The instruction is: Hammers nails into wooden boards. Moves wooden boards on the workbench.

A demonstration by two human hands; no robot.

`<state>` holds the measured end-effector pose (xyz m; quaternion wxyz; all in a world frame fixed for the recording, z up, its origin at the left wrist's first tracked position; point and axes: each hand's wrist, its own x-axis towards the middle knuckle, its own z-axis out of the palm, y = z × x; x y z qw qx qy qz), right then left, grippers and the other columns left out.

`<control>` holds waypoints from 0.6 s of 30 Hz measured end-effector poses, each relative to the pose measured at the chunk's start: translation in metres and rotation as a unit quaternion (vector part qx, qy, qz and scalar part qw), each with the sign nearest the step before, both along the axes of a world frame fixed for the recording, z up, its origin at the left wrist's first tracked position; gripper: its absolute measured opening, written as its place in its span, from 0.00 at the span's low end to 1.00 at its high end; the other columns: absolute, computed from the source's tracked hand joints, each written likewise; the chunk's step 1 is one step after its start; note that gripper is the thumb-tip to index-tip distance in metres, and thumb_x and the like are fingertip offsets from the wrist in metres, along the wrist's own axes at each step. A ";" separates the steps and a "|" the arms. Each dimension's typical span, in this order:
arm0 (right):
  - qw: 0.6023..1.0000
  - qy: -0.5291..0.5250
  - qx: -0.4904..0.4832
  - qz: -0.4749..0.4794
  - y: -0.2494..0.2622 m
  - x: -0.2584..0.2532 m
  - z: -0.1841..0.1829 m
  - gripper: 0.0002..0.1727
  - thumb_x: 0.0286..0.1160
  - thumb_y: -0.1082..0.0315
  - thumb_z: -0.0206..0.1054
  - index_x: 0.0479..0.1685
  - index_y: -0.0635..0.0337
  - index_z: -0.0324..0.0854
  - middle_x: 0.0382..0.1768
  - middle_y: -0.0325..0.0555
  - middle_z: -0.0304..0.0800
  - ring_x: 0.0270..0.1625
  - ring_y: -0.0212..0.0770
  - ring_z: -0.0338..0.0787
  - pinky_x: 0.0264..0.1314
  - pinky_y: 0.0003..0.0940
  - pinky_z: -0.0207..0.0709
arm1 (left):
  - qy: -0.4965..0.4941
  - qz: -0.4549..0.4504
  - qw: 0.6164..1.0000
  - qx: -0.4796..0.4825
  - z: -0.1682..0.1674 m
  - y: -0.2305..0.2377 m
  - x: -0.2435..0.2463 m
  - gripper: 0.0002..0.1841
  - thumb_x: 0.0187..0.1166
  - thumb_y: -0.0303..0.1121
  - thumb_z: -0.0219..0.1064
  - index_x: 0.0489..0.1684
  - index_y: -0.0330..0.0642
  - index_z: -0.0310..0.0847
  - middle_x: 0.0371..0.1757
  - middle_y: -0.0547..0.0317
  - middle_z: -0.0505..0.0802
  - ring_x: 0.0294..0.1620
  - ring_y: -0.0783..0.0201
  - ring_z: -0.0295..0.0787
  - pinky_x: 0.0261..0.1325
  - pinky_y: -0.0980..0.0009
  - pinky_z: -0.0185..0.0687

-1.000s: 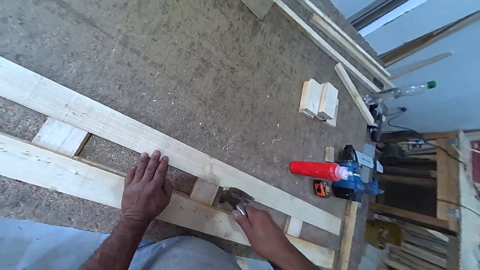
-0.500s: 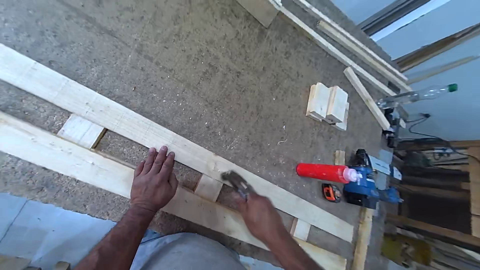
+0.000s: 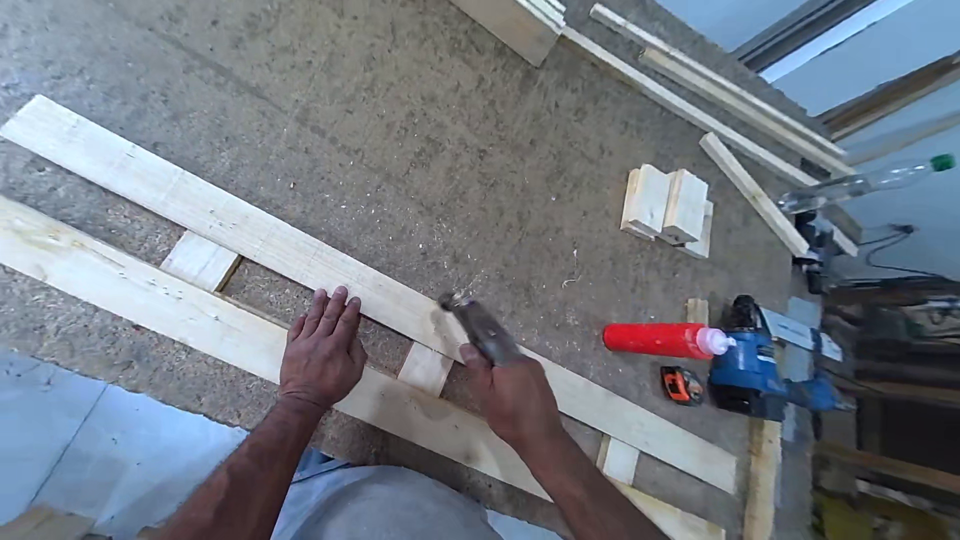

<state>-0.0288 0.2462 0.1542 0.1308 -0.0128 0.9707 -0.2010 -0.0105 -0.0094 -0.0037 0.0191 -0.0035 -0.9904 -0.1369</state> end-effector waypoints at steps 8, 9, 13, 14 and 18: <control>0.987 -0.150 0.021 -0.053 0.025 0.032 -0.033 0.35 0.88 0.39 0.49 0.61 0.63 0.84 0.41 0.58 0.93 0.47 0.59 0.94 0.51 0.62 0.86 | 0.010 0.009 1.000 -0.008 0.004 0.002 0.000 0.29 0.82 0.49 0.50 0.85 0.61 0.74 0.91 0.65 0.70 0.93 0.53 0.58 0.83 0.43 0.66; 0.993 -0.108 0.013 -0.050 0.030 0.041 -0.029 0.36 0.87 0.38 0.50 0.58 0.66 0.85 0.38 0.60 0.92 0.43 0.60 0.94 0.47 0.64 0.86 | 0.002 0.015 1.000 -0.008 0.007 0.002 0.000 0.29 0.83 0.48 0.50 0.85 0.61 0.74 0.91 0.65 0.70 0.93 0.53 0.58 0.83 0.44 0.66; 0.994 -0.040 -0.021 -0.096 0.031 0.061 -0.040 0.31 0.89 0.48 0.55 0.62 0.74 0.82 0.43 0.68 0.92 0.47 0.65 0.93 0.55 0.66 0.83 | -0.050 0.019 0.999 -0.007 0.016 0.004 0.002 0.29 0.83 0.46 0.50 0.88 0.66 0.70 0.93 0.72 0.65 0.95 0.59 0.53 0.86 0.48 0.63; 0.990 -0.103 0.014 -0.100 0.029 0.053 -0.046 0.33 0.90 0.44 0.53 0.58 0.72 0.83 0.41 0.67 0.92 0.48 0.65 0.93 0.54 0.66 0.83 | -0.057 0.018 0.998 -0.006 0.017 0.005 0.002 0.29 0.83 0.47 0.49 0.87 0.66 0.70 0.93 0.73 0.65 0.95 0.60 0.52 0.86 0.49 0.63; 0.981 -0.180 0.011 -0.076 0.017 0.035 -0.016 0.35 0.88 0.38 0.50 0.52 0.66 0.82 0.34 0.60 0.88 0.40 0.60 0.91 0.44 0.63 0.83 | -0.140 -0.009 0.985 0.098 0.030 -0.008 -0.001 0.30 0.86 0.55 0.53 0.89 0.63 0.68 0.95 0.72 0.61 0.97 0.61 0.44 0.92 0.49 0.50</control>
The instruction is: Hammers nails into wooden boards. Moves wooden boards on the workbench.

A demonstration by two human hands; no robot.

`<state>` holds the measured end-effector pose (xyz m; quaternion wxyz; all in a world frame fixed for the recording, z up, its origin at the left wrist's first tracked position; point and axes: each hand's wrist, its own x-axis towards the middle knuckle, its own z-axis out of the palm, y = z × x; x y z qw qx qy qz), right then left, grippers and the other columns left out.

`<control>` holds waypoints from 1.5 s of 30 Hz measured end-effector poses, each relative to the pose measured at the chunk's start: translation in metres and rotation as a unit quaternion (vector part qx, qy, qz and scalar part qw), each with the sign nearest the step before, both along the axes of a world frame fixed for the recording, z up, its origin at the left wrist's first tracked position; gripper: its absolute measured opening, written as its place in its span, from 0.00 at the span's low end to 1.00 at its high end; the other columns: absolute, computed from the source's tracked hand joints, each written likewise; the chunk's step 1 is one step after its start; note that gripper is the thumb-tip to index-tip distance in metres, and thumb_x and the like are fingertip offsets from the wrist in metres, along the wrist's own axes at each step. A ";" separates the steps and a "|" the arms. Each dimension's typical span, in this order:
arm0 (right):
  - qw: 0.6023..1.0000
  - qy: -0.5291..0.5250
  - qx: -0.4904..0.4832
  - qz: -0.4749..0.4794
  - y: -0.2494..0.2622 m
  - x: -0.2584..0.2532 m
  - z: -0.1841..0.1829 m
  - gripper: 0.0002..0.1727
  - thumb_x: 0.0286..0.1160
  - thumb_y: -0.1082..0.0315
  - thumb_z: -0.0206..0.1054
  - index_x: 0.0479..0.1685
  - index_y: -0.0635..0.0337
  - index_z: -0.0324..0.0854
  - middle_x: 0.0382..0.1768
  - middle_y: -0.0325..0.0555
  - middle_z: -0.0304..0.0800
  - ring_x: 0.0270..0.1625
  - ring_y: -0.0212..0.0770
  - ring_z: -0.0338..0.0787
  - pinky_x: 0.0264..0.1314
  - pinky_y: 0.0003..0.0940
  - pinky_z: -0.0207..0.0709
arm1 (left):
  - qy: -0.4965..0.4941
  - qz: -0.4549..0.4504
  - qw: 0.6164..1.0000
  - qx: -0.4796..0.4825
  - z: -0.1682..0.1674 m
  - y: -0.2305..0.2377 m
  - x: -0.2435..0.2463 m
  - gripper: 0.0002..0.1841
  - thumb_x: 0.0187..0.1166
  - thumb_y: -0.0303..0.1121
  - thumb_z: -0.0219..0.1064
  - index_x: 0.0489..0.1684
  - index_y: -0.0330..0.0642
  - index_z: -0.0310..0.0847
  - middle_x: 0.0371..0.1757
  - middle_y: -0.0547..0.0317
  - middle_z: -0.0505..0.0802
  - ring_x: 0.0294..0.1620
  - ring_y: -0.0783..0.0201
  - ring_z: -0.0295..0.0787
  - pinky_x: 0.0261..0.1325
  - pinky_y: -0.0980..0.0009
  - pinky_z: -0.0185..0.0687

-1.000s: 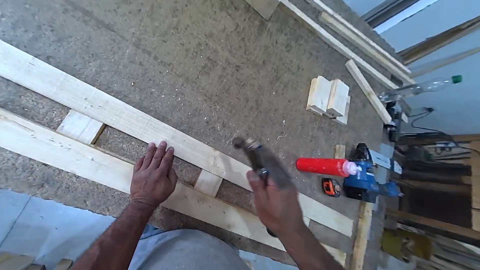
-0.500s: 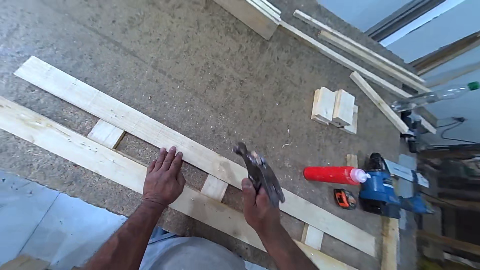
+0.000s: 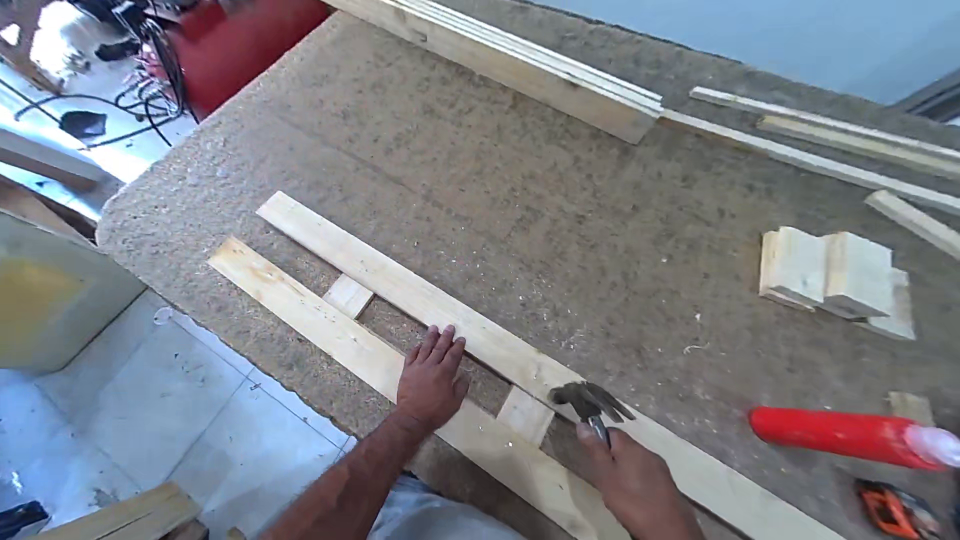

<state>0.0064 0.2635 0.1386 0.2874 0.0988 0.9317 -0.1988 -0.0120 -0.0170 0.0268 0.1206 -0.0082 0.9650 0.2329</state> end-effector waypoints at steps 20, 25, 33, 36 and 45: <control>0.960 -0.226 0.143 0.083 -0.254 -0.034 0.058 0.30 0.90 0.42 0.49 0.59 0.63 0.79 0.44 0.59 0.89 0.51 0.59 0.92 0.52 0.61 0.84 | 0.155 -0.088 0.983 -0.051 -0.029 -0.250 -0.029 0.35 0.83 0.67 0.46 0.75 0.57 0.83 0.87 0.60 0.76 0.92 0.45 0.59 0.92 0.39 0.48; 0.975 0.180 0.027 0.128 -0.271 -0.023 0.105 0.35 0.90 0.39 0.47 0.42 0.63 0.86 0.23 0.45 0.86 0.25 0.40 0.87 0.25 0.41 0.82 | 0.149 -0.081 0.985 -0.042 -0.031 -0.249 -0.029 0.35 0.82 0.68 0.45 0.76 0.58 0.82 0.88 0.60 0.75 0.93 0.45 0.59 0.92 0.37 0.45; 0.999 0.027 0.034 -0.003 -0.223 0.041 -0.002 0.34 0.88 0.40 0.48 0.52 0.63 0.86 0.30 0.51 0.90 0.34 0.50 0.92 0.39 0.55 0.85 | 0.181 -0.074 0.979 -0.055 -0.035 -0.249 -0.026 0.33 0.83 0.67 0.45 0.75 0.63 0.83 0.87 0.64 0.77 0.93 0.47 0.59 0.91 0.31 0.40; 0.951 0.289 -0.110 0.004 -0.213 0.062 -0.004 0.36 0.90 0.36 0.46 0.47 0.62 0.84 0.25 0.41 0.87 0.25 0.32 0.88 0.28 0.35 0.87 | 0.158 -0.083 0.981 -0.070 -0.031 -0.250 -0.025 0.33 0.82 0.67 0.47 0.76 0.63 0.82 0.87 0.63 0.76 0.91 0.47 0.61 0.90 0.30 0.41; 0.968 0.246 -0.049 -0.006 -0.221 0.075 -0.016 0.36 0.88 0.37 0.50 0.53 0.64 0.87 0.31 0.48 0.92 0.32 0.40 0.93 0.34 0.44 0.89 | 0.137 -0.085 0.981 -0.108 -0.027 -0.247 -0.027 0.33 0.82 0.68 0.43 0.79 0.69 0.79 0.88 0.65 0.75 0.90 0.49 0.63 0.90 0.32 0.41</control>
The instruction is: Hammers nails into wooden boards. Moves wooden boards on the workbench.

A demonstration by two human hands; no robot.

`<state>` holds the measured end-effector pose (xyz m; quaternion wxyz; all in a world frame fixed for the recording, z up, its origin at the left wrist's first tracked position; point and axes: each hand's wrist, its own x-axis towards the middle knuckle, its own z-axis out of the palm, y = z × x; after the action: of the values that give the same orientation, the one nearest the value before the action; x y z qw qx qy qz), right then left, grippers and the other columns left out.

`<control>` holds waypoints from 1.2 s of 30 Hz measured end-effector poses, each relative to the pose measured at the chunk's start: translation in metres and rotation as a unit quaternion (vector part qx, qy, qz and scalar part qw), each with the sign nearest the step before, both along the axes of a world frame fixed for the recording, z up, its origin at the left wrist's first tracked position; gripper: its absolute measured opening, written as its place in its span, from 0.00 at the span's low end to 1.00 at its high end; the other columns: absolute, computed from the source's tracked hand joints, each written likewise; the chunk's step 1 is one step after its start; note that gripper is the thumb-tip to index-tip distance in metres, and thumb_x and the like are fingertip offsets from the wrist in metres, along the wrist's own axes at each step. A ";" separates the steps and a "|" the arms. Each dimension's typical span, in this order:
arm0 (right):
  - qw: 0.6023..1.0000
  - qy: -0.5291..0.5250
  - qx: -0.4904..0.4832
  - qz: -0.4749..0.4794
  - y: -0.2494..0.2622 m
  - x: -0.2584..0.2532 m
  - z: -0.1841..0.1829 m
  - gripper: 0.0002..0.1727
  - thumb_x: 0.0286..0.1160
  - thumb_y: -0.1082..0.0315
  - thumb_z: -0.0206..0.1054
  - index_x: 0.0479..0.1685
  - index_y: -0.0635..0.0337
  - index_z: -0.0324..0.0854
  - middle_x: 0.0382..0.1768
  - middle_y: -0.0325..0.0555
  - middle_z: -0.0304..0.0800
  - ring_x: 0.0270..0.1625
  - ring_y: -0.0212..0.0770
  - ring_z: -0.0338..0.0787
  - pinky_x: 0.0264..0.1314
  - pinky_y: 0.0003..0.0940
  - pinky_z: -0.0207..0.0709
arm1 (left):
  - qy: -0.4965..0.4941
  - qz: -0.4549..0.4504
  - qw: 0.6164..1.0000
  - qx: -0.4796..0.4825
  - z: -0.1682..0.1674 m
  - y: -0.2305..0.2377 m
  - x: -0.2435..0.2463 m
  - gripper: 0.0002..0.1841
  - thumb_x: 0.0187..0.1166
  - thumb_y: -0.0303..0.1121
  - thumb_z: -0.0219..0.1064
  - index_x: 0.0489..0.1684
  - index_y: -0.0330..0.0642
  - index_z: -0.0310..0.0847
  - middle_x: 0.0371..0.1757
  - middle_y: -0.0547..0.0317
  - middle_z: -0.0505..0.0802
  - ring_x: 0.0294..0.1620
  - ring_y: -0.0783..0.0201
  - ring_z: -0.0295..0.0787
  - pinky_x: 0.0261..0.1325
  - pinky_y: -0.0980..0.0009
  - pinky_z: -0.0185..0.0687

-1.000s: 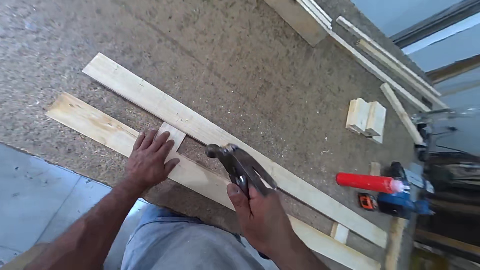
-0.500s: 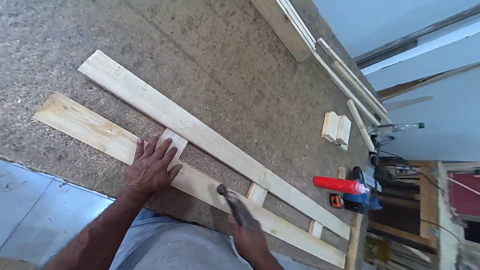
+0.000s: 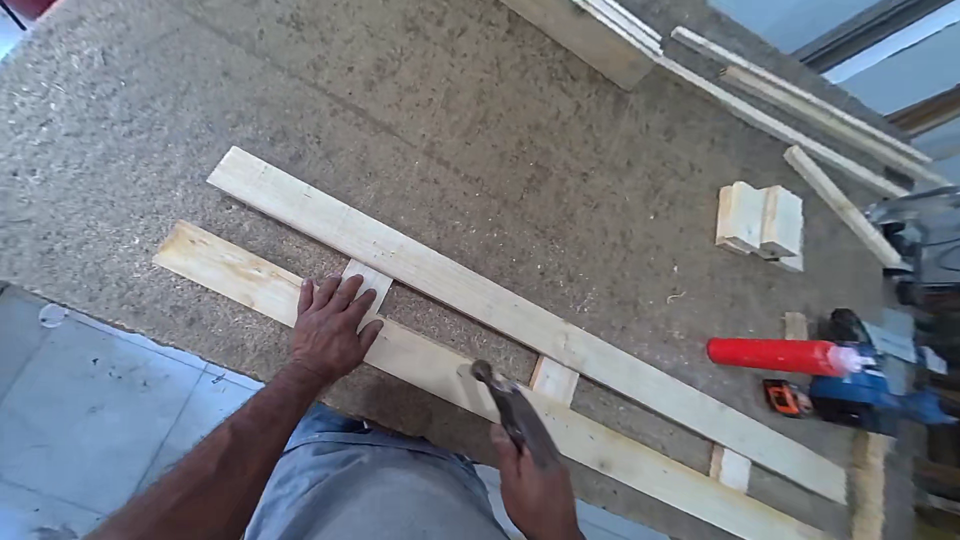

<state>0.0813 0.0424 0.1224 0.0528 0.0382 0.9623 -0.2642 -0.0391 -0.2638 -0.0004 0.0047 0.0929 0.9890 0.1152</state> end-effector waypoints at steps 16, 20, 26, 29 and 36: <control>0.989 -0.109 0.012 0.101 -0.172 -0.125 0.095 0.31 0.88 0.41 0.51 0.47 0.62 0.87 0.26 0.45 0.87 0.29 0.44 0.88 0.34 0.46 0.85 | -0.017 -0.015 0.997 0.068 0.015 -0.141 -0.060 0.32 0.87 0.62 0.46 0.58 0.49 0.90 0.76 0.53 0.86 0.85 0.46 0.71 0.90 0.35 0.52; 0.882 -0.439 0.167 0.039 -0.160 -0.116 0.063 0.31 0.90 0.41 0.49 0.57 0.63 0.80 0.42 0.58 0.90 0.49 0.57 0.93 0.51 0.58 0.85 | -0.002 -0.013 0.998 0.064 0.007 -0.148 -0.057 0.30 0.88 0.59 0.43 0.53 0.56 0.92 0.74 0.58 0.88 0.83 0.49 0.74 0.90 0.37 0.51; 0.996 -0.048 0.026 0.066 -0.165 -0.123 0.127 0.35 0.89 0.37 0.48 0.48 0.62 0.86 0.21 0.39 0.84 0.21 0.35 0.85 0.21 0.37 0.81 | -0.014 -0.001 0.997 0.075 0.009 -0.147 -0.061 0.28 0.87 0.60 0.45 0.50 0.59 0.94 0.72 0.61 0.88 0.79 0.52 0.79 0.91 0.38 0.50; 0.977 0.141 -0.138 0.077 -0.158 -0.102 0.088 0.33 0.91 0.38 0.44 0.45 0.59 0.81 0.23 0.37 0.84 0.23 0.30 0.87 0.24 0.32 0.84 | -0.007 0.005 0.998 0.070 0.007 -0.146 -0.060 0.28 0.87 0.60 0.45 0.49 0.60 0.94 0.72 0.61 0.88 0.78 0.53 0.79 0.90 0.38 0.51; 0.966 -0.238 0.087 0.041 -0.138 -0.073 0.023 0.37 0.86 0.36 0.47 0.59 0.62 0.84 0.37 0.53 0.93 0.40 0.53 0.95 0.41 0.57 0.87 | -0.014 0.012 0.998 0.060 0.007 -0.145 -0.061 0.28 0.88 0.60 0.44 0.49 0.60 0.94 0.72 0.63 0.89 0.77 0.54 0.80 0.89 0.41 0.54</control>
<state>0.0084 -0.0952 0.1458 0.2877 0.0649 0.9420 -0.1602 -0.1005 -0.4089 0.0070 0.0119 0.0799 0.9811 0.1759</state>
